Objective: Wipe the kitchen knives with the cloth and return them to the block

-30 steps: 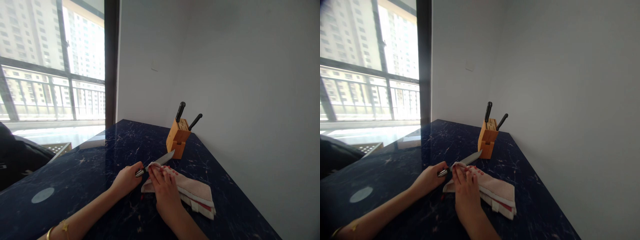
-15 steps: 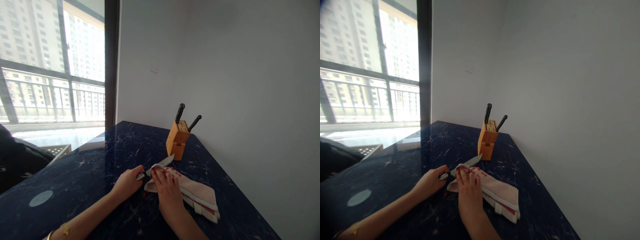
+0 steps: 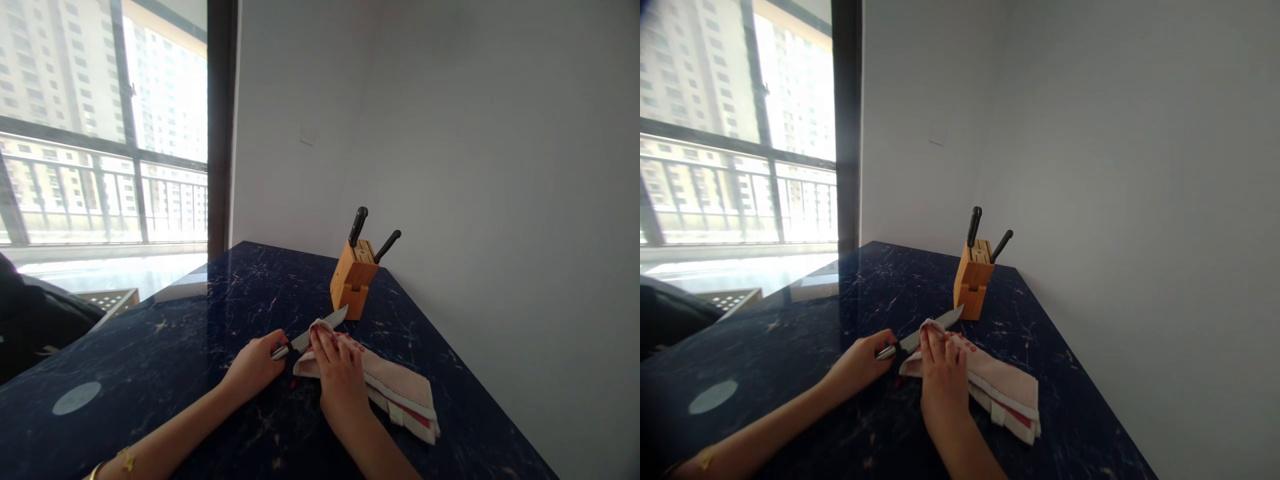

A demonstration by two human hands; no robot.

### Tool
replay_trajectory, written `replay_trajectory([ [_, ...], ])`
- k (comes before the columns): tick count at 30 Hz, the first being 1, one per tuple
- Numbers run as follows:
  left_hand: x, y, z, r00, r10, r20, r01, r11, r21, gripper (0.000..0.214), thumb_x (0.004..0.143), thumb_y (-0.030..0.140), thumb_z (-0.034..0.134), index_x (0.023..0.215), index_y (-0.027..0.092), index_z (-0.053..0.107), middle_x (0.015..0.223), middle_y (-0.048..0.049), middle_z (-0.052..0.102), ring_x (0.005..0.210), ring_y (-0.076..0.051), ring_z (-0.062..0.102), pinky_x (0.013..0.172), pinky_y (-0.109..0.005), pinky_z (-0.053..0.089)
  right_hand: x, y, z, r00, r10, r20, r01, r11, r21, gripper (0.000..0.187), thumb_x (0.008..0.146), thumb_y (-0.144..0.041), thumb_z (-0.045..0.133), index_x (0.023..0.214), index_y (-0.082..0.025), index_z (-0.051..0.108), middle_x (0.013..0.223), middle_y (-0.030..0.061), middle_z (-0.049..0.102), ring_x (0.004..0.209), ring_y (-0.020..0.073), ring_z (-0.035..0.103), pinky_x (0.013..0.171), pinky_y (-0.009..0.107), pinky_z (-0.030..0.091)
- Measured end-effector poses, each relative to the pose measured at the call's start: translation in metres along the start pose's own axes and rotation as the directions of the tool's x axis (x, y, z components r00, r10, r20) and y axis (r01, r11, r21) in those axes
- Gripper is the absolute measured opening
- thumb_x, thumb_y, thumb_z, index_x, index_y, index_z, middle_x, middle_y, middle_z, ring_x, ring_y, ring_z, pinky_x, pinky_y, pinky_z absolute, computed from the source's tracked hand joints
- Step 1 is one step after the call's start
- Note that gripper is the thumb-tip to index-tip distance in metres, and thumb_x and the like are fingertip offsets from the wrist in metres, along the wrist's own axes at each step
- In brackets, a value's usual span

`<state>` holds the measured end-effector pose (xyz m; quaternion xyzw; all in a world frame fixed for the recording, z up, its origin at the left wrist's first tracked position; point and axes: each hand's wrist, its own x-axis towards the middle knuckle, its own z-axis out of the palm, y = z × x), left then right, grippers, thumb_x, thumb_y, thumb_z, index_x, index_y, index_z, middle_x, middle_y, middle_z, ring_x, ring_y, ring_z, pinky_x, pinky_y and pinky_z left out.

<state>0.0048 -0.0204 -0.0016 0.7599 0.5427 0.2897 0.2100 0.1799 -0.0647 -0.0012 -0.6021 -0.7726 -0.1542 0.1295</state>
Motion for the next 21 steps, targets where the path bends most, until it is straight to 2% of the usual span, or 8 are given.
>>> replay_trajectory([
  [3,-0.001,0.0,0.001,1.0,-0.008,0.002,0.008,0.999,-0.049,0.008,0.07,0.021,0.047,0.072,0.021,0.055,0.058,0.0055,0.057,0.053,-0.01,0.05,0.047,-0.018,0.026,0.0,0.003,0.0,1.0,-0.001,-0.007,0.001,1.0,0.001,0.06,0.081,-0.014,0.033,0.138,-0.027,0.02,0.141,-0.0021,0.028,0.112,0.0262,0.036,0.09,0.043,0.027],
  [11,0.008,-0.014,0.011,0.999,-0.041,0.029,0.048,0.952,-0.303,0.008,0.067,0.023,0.052,0.074,0.019,0.051,0.053,0.0058,0.056,0.048,-0.009,0.047,0.043,-0.017,0.029,-0.004,-0.009,0.004,0.99,-0.139,-0.008,0.139,0.989,0.041,0.066,0.079,-0.018,0.037,0.138,-0.03,0.011,0.144,-0.0087,0.018,0.114,0.0264,0.033,0.091,0.043,0.028],
  [15,0.011,-0.018,0.014,0.996,-0.06,0.071,0.083,0.911,-0.403,0.012,0.066,0.025,0.054,0.074,0.019,0.048,0.055,0.0053,0.057,0.047,-0.01,0.048,0.041,-0.016,0.029,-0.004,-0.008,0.001,0.997,-0.076,-0.026,0.077,0.997,0.032,0.067,0.079,-0.016,0.035,0.138,-0.03,0.008,0.143,-0.0086,0.02,0.113,0.0251,0.034,0.091,0.043,0.027],
  [18,0.011,-0.018,0.013,0.993,-0.081,0.087,0.11,0.902,-0.418,0.013,0.066,0.027,0.054,0.075,0.019,0.048,0.053,0.0057,0.057,0.043,-0.009,0.045,0.038,-0.016,0.027,-0.002,-0.004,0.001,0.999,-0.014,-0.032,0.015,1.0,0.017,0.066,0.079,-0.013,0.034,0.138,-0.03,0.01,0.143,-0.0079,0.022,0.114,0.0242,0.034,0.091,0.043,0.027],
  [21,0.011,-0.016,0.011,0.992,-0.086,0.089,0.116,0.9,-0.421,0.013,0.066,0.027,0.054,0.074,0.019,0.048,0.052,0.0062,0.056,0.043,-0.008,0.044,0.038,-0.016,0.028,-0.002,-0.003,0.002,1.0,-0.009,-0.027,0.009,1.0,0.015,0.065,0.079,-0.011,0.032,0.138,-0.03,0.013,0.143,-0.0079,0.022,0.114,0.0243,0.033,0.092,0.043,0.026],
])
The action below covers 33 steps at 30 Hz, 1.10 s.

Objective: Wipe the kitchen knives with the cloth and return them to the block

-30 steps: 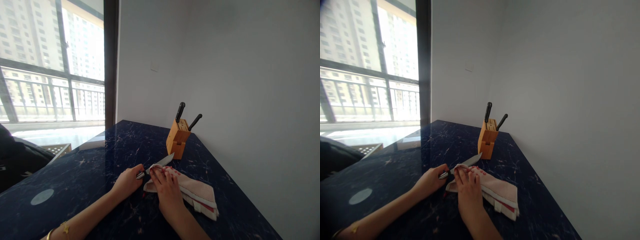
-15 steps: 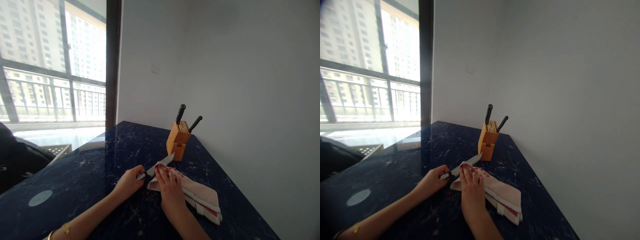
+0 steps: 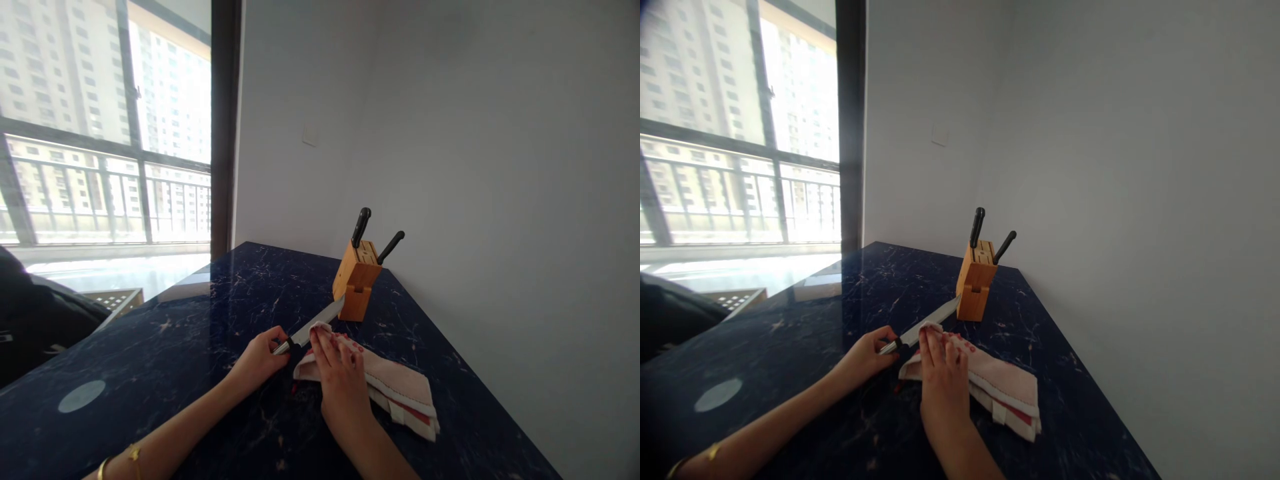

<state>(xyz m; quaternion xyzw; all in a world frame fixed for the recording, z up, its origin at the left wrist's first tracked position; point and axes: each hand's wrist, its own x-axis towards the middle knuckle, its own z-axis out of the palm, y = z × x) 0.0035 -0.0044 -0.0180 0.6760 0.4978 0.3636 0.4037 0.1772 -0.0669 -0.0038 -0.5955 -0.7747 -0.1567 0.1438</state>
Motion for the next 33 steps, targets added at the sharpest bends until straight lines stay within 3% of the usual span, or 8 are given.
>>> replay_trajectory([
  [8,0.001,-0.001,0.0,1.0,0.003,0.024,-0.003,1.0,-0.012,0.014,0.065,0.025,0.054,0.074,0.019,0.046,0.052,0.0074,0.054,0.044,-0.008,0.046,0.039,-0.016,0.028,-0.004,-0.007,0.001,0.994,-0.101,0.05,0.099,0.995,0.034,0.068,0.077,-0.017,0.037,0.138,-0.029,0.011,0.144,-0.0086,0.019,0.117,0.0265,0.03,0.092,0.045,0.026],
  [17,-0.002,0.005,-0.002,0.998,-0.003,0.069,0.003,1.0,0.004,0.014,0.065,0.025,0.053,0.075,0.019,0.046,0.054,0.0064,0.056,0.043,-0.008,0.046,0.04,-0.017,0.027,0.002,-0.001,0.001,0.998,0.066,0.011,-0.066,0.998,0.008,0.061,0.08,-0.011,0.03,0.138,-0.024,0.016,0.142,-0.0049,0.024,0.115,0.0272,0.032,0.092,0.046,0.025],
  [21,-0.007,0.009,-0.001,0.998,0.062,0.015,-0.063,0.983,0.172,0.009,0.068,0.025,0.05,0.074,0.019,0.05,0.055,0.0058,0.055,0.049,-0.01,0.048,0.044,-0.017,0.028,-0.001,-0.003,0.002,0.998,-0.027,0.055,0.025,0.999,0.036,0.065,0.077,-0.014,0.036,0.138,-0.027,0.017,0.142,-0.0069,0.024,0.117,0.0279,0.03,0.093,0.046,0.025],
  [26,-0.013,0.016,-0.005,0.992,0.116,-0.056,-0.076,0.879,0.472,0.006,0.071,0.027,0.05,0.074,0.023,0.053,0.06,0.0054,0.057,0.055,-0.011,0.051,0.05,-0.018,0.026,-0.004,-0.006,-0.003,0.989,-0.125,0.082,0.123,0.992,0.034,0.071,0.075,-0.016,0.041,0.138,-0.03,0.013,0.143,-0.0072,0.021,0.118,0.0267,0.03,0.092,0.043,0.026],
  [30,-0.014,0.019,-0.009,0.99,0.128,-0.059,-0.075,0.833,0.547,0.005,0.072,0.029,0.05,0.075,0.025,0.053,0.062,0.005,0.058,0.059,-0.012,0.054,0.052,-0.019,0.026,-0.001,-0.003,-0.006,0.993,-0.102,0.065,0.101,0.995,0.026,0.072,0.075,-0.012,0.039,0.139,-0.029,0.01,0.144,-0.0061,0.02,0.116,0.0251,0.032,0.093,0.042,0.026],
  [33,-0.016,0.022,-0.009,0.991,0.125,-0.04,-0.082,0.832,0.548,0.005,0.073,0.026,0.048,0.075,0.025,0.052,0.063,0.0049,0.059,0.06,-0.013,0.054,0.053,-0.019,0.026,0.003,0.003,-0.006,1.0,-0.002,0.031,0.003,1.0,-0.016,0.073,0.074,-0.006,0.035,0.139,-0.027,0.01,0.144,-0.0045,0.018,0.115,0.0251,0.033,0.093,0.042,0.024],
])
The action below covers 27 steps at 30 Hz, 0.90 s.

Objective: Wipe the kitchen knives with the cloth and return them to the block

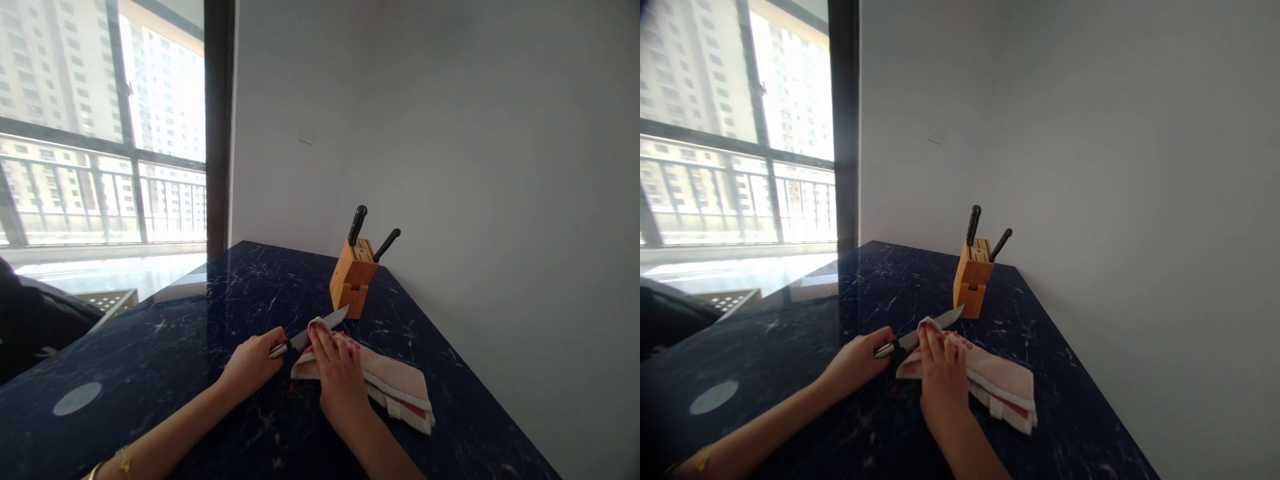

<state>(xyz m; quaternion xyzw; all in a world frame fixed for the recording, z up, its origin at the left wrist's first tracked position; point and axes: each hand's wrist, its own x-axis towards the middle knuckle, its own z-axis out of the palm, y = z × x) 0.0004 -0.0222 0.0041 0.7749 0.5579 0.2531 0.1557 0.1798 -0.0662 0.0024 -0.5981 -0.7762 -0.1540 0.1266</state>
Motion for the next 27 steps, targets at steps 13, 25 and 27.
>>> replay_trajectory([
  [13,0.0,0.002,-0.004,1.0,0.019,0.008,-0.02,0.997,0.068,0.004,0.075,0.027,0.049,0.078,0.026,0.051,0.068,0.0035,0.062,0.068,-0.015,0.059,0.056,-0.019,0.029,-0.002,-0.007,-0.011,0.982,-0.176,0.075,0.17,0.983,0.072,0.08,0.067,-0.007,0.04,0.138,-0.03,0.012,0.144,-0.0089,0.018,0.113,0.0217,0.033,0.092,0.037,0.026],
  [25,0.001,0.0,0.0,0.999,-0.032,-0.005,0.032,0.999,0.009,0.003,0.074,0.026,0.048,0.075,0.025,0.051,0.066,0.0045,0.06,0.063,-0.013,0.056,0.055,-0.019,0.028,-0.002,-0.008,-0.012,0.991,-0.124,0.051,0.12,0.991,0.066,0.088,0.062,-0.008,0.039,0.139,-0.024,-0.001,0.146,-0.0084,0.002,0.118,0.0225,0.03,0.097,0.038,0.022],
  [27,0.001,0.0,-0.001,1.0,-0.006,-0.008,0.006,0.999,0.033,0.003,0.074,0.026,0.048,0.075,0.025,0.05,0.067,0.0043,0.06,0.065,-0.014,0.057,0.055,-0.019,0.028,-0.002,-0.007,-0.012,0.991,-0.13,0.04,0.127,0.989,0.074,0.088,0.062,-0.008,0.039,0.139,-0.025,-0.001,0.145,-0.0102,0.0,0.116,0.0225,0.031,0.096,0.038,0.023],
])
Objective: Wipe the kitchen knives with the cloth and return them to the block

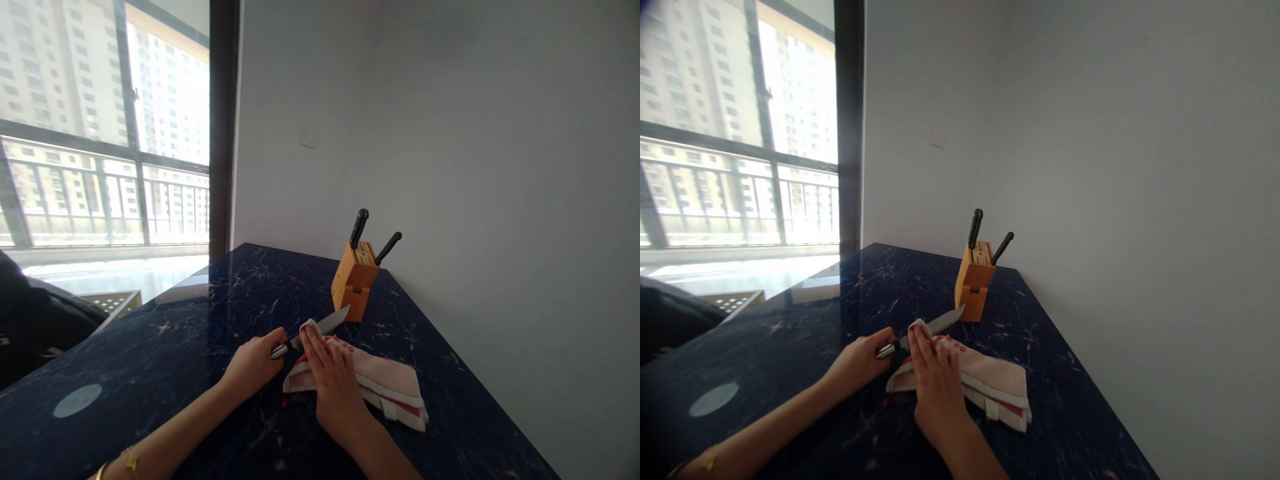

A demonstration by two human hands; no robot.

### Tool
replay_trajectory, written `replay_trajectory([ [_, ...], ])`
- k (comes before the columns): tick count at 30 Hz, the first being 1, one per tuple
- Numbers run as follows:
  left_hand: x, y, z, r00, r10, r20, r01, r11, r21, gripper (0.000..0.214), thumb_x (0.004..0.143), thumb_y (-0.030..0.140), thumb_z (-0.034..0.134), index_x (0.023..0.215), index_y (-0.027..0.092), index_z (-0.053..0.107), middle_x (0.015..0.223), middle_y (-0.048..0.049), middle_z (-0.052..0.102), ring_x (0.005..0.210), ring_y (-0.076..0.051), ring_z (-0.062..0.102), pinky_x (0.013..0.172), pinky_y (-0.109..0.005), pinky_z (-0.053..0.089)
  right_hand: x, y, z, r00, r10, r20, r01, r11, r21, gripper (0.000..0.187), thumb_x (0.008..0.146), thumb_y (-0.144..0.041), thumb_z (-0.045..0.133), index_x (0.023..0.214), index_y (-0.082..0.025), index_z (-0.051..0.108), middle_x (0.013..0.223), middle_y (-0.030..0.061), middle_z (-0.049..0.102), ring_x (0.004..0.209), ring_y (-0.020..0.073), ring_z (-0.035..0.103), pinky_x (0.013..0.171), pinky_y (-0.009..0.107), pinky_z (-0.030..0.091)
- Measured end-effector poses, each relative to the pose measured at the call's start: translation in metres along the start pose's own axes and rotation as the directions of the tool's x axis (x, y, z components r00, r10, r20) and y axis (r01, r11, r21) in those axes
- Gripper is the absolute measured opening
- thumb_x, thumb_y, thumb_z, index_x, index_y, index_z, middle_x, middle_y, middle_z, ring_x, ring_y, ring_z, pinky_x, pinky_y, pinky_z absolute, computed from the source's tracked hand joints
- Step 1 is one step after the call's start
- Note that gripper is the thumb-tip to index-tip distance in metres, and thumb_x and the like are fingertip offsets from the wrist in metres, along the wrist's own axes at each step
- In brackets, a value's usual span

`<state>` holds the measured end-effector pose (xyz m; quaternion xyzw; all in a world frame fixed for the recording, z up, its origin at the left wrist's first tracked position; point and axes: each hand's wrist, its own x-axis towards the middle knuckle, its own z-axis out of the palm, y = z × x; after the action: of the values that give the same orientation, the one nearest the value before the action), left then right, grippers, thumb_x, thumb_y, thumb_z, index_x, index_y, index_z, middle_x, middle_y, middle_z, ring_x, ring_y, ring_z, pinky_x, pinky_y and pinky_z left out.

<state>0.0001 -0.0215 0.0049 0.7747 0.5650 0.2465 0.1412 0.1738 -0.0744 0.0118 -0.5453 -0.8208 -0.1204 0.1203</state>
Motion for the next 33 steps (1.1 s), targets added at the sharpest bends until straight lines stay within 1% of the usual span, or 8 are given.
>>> replay_trajectory([
  [5,-0.002,0.002,-0.001,0.999,0.05,-0.007,-0.049,0.995,0.09,0.004,0.074,0.024,0.046,0.076,0.026,0.049,0.067,0.0039,0.062,0.069,-0.016,0.06,0.055,-0.02,0.027,0.001,0.0,0.003,1.0,-0.021,0.005,0.021,0.999,-0.026,0.086,0.064,-0.007,0.039,0.139,-0.028,0.003,0.145,-0.0116,0.002,0.114,0.0226,0.033,0.096,0.04,0.023],
  [9,-0.002,0.003,-0.001,0.999,0.044,-0.019,-0.042,0.995,0.092,0.007,0.074,0.023,0.046,0.076,0.027,0.051,0.066,0.0042,0.061,0.068,-0.016,0.06,0.054,-0.02,0.027,0.002,0.003,0.002,1.0,0.012,-0.028,-0.013,0.999,-0.047,0.082,0.067,-0.006,0.038,0.139,-0.028,0.005,0.145,-0.0107,0.004,0.111,0.0232,0.035,0.093,0.039,0.025],
  [16,-0.003,0.001,0.0,0.998,0.059,-0.014,-0.058,0.998,0.032,0.015,0.069,0.018,0.047,0.079,0.028,0.053,0.065,0.0055,0.061,0.064,-0.014,0.058,0.054,-0.019,0.027,0.005,0.021,0.004,0.972,0.216,-0.089,-0.223,0.971,-0.081,0.081,0.067,-0.001,0.034,0.139,-0.025,0.008,0.145,-0.0102,0.005,0.111,0.0241,0.035,0.089,0.038,0.028],
  [18,-0.003,0.001,0.0,0.999,0.052,-0.009,-0.052,0.998,0.019,0.015,0.069,0.019,0.047,0.078,0.028,0.053,0.064,0.0058,0.061,0.063,-0.013,0.058,0.053,-0.019,0.026,0.004,0.02,0.004,0.98,0.185,-0.071,-0.189,0.98,-0.056,0.083,0.064,-0.003,0.037,0.139,-0.025,0.009,0.145,-0.0111,0.006,0.11,0.0245,0.035,0.09,0.039,0.027],
  [23,-0.002,0.002,0.0,0.999,0.035,-0.019,-0.035,0.999,-0.034,0.006,0.072,0.023,0.047,0.074,0.025,0.053,0.062,0.0053,0.059,0.06,-0.012,0.055,0.052,-0.019,0.025,0.001,0.009,0.0,0.999,-0.018,-0.041,0.019,1.0,0.017,0.087,0.062,-0.005,0.039,0.139,-0.029,0.007,0.144,-0.0149,0.006,0.111,0.0229,0.033,0.096,0.038,0.022],
  [25,-0.002,0.004,0.0,0.999,0.02,-0.03,-0.022,0.998,-0.066,0.005,0.072,0.024,0.047,0.072,0.024,0.052,0.062,0.0054,0.058,0.058,-0.011,0.054,0.051,-0.019,0.024,0.002,0.008,-0.002,0.999,-0.025,-0.043,0.026,0.999,0.021,0.088,0.062,-0.004,0.038,0.139,-0.03,0.005,0.144,-0.0155,0.005,0.112,0.0224,0.033,0.096,0.038,0.023],
  [28,-0.003,0.006,0.002,0.999,0.011,-0.032,-0.015,0.992,-0.125,0.006,0.072,0.024,0.047,0.073,0.023,0.053,0.061,0.0057,0.058,0.057,-0.011,0.052,0.051,-0.018,0.024,0.005,0.012,-0.001,0.996,0.06,-0.063,-0.06,0.998,0.001,0.087,0.063,-0.002,0.036,0.139,-0.03,0.002,0.144,-0.0141,0.003,0.112,0.0222,0.034,0.094,0.037,0.026],
  [33,-0.003,0.003,0.005,1.0,0.028,-0.006,-0.028,0.982,-0.185,0.012,0.068,0.017,0.045,0.073,0.023,0.054,0.058,0.0068,0.056,0.055,-0.01,0.051,0.049,-0.018,0.025,0.008,0.028,0.003,0.974,0.198,-0.11,-0.204,0.978,-0.042,0.084,0.066,0.001,0.032,0.139,-0.024,-0.001,0.145,-0.0085,0.001,0.118,0.0224,0.031,0.093,0.035,0.028],
])
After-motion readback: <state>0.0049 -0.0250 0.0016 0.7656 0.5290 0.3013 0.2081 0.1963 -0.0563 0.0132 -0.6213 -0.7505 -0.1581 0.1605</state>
